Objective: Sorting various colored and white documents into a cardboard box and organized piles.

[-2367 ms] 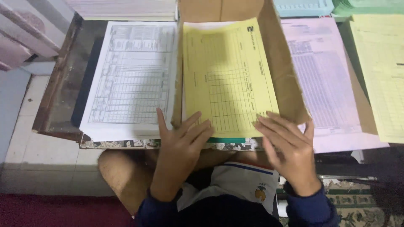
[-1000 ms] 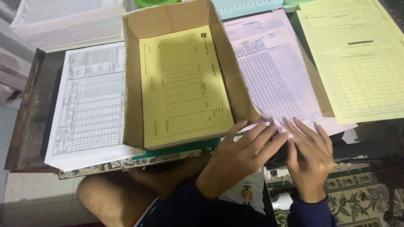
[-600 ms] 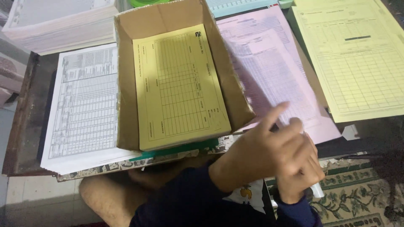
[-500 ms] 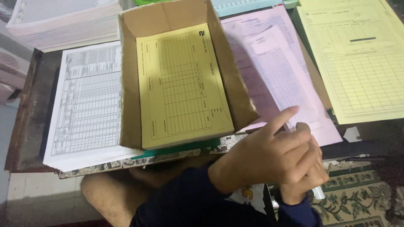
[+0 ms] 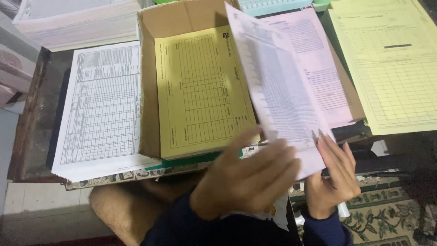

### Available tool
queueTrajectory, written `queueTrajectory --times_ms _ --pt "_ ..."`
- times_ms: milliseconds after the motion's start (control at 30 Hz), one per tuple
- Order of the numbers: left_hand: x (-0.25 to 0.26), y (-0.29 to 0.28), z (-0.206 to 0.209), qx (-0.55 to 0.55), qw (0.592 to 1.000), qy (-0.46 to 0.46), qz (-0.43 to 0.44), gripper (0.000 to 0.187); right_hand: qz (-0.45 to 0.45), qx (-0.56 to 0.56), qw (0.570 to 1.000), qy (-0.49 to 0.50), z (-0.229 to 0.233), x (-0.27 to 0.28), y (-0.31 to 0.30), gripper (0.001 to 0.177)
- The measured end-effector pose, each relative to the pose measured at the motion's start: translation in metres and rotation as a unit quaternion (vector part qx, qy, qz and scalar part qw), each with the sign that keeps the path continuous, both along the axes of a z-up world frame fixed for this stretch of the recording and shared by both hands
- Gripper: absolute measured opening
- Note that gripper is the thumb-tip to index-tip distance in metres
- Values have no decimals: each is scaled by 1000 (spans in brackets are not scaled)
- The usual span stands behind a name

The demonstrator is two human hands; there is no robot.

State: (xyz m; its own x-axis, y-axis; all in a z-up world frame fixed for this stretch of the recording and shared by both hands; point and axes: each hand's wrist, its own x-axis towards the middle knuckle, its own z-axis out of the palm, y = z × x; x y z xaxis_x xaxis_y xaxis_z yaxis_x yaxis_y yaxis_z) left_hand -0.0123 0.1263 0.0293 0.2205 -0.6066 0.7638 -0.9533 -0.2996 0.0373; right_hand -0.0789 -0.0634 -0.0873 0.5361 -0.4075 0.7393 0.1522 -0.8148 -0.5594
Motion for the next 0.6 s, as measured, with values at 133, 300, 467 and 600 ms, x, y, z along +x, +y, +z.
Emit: queueTrajectory --times_ms 133,300,467,600 --pt "-2 38 -4 -5 996 51 66 24 10 -27 999 15 20 0 6 39" --pt "-7 79 -9 -31 967 154 201 31 58 -103 992 48 44 6 14 42" --pt "-11 106 -2 -52 956 159 242 14 109 -152 978 94 52 19 21 41" --pt "-13 122 -9 -32 950 180 254 18 163 -189 961 121 51 30 28 45"
